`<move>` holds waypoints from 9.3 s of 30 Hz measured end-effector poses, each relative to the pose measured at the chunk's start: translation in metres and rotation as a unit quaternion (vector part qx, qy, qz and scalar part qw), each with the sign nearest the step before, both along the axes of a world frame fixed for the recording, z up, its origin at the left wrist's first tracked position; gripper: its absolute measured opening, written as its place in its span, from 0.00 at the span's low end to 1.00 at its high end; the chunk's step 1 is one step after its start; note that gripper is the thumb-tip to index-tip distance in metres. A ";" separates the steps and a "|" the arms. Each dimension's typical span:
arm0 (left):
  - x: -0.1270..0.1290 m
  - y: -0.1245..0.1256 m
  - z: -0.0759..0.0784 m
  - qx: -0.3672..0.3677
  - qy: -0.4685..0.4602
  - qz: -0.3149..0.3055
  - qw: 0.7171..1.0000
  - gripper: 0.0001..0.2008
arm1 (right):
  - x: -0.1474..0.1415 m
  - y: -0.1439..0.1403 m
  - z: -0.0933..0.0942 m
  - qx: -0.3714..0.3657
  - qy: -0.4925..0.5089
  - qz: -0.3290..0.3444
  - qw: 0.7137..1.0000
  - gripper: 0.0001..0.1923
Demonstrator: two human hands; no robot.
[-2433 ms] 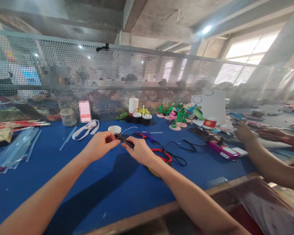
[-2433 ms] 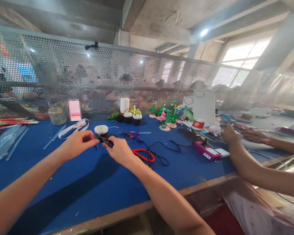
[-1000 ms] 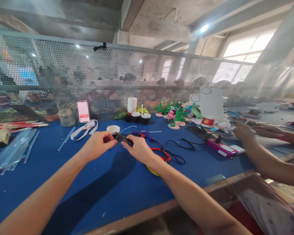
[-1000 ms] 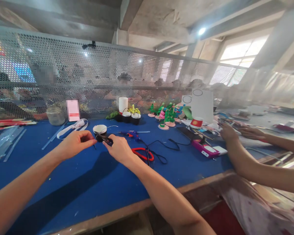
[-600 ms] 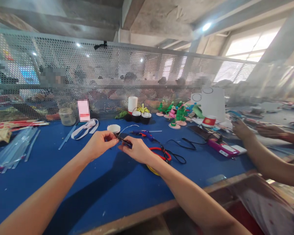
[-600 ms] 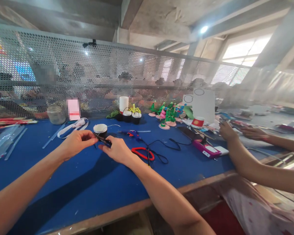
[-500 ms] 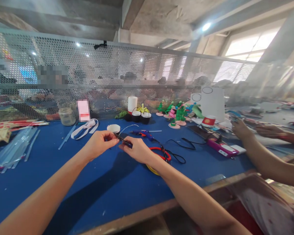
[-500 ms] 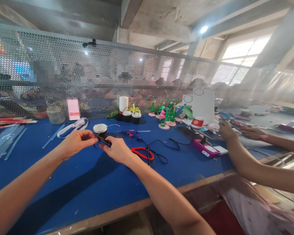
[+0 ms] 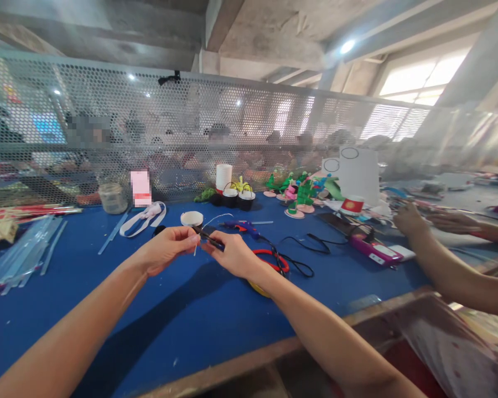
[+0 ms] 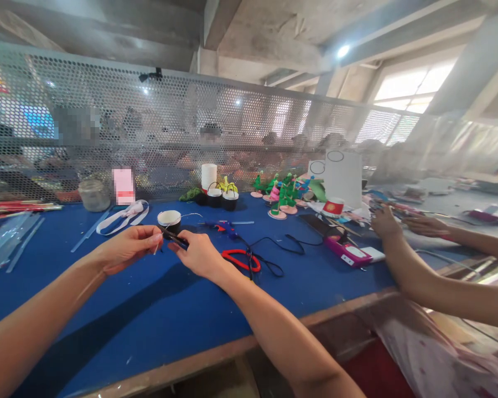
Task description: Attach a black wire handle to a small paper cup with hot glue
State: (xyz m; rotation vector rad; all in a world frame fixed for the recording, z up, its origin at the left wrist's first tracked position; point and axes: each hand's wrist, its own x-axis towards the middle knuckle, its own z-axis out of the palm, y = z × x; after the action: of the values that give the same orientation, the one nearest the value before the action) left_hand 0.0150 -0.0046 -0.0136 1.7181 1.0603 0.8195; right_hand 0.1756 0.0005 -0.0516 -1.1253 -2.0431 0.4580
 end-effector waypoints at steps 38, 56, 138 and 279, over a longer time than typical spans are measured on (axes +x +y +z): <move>-0.006 0.006 -0.005 -0.062 -0.071 -0.084 0.992 0.13 | 0.000 0.002 -0.001 0.008 0.040 0.023 0.999 0.09; 0.002 0.003 0.002 0.151 0.126 0.087 0.977 0.09 | 0.001 0.003 -0.002 -0.034 -0.012 -0.011 0.999 0.09; 0.002 0.001 -0.005 0.004 -0.021 -0.020 1.000 0.12 | 0.004 0.007 -0.002 0.012 0.048 0.015 0.999 0.11; 0.005 -0.014 -0.013 -0.101 -0.221 0.034 0.969 0.11 | -0.003 -0.004 0.002 -0.027 0.002 0.013 1.000 0.11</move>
State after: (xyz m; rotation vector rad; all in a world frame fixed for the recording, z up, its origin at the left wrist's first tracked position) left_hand 0.0197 -0.0184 -0.0268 1.2556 0.8641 1.0427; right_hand 0.1730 -0.0032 -0.0496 -1.1307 -2.0547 0.5293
